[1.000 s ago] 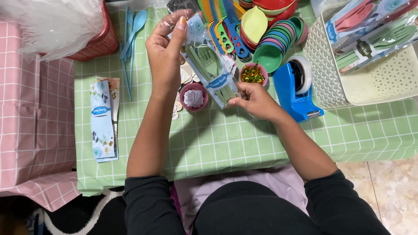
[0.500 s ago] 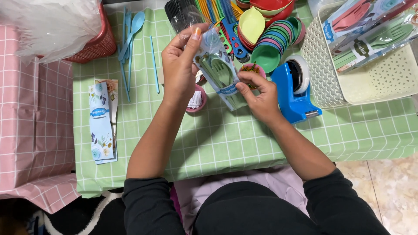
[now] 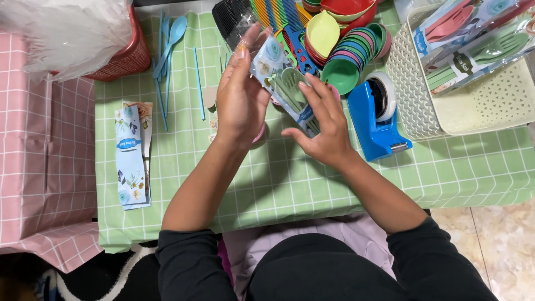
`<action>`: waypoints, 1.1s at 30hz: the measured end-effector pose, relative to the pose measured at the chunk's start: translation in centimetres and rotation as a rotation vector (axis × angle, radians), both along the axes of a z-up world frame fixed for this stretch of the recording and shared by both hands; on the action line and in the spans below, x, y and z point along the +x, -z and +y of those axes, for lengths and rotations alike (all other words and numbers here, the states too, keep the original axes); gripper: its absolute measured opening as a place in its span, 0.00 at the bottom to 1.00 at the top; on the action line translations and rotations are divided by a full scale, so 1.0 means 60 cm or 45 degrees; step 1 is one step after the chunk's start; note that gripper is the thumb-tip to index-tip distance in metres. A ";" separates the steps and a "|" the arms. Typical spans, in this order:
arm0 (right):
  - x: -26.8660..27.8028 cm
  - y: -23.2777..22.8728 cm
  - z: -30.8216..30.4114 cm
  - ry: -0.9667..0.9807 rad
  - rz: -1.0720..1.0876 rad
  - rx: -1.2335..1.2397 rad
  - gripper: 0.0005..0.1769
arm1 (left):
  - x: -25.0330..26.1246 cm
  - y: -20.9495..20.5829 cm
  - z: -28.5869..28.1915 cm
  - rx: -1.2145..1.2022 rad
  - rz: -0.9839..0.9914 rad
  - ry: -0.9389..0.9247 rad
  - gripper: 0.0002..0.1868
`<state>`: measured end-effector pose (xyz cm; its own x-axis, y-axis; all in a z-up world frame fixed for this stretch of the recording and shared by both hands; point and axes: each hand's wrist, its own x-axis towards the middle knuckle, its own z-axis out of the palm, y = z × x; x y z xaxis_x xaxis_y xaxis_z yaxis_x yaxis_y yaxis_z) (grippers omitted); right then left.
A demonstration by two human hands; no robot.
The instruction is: Packaging small plastic items like spoons into decorative plastic sleeves at a workshop table.
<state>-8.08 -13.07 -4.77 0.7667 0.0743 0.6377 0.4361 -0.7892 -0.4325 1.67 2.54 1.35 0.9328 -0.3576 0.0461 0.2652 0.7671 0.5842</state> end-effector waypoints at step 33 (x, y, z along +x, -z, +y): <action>0.015 -0.007 -0.028 -0.304 0.372 1.211 0.08 | -0.030 0.056 -0.026 0.647 -0.102 -0.128 0.13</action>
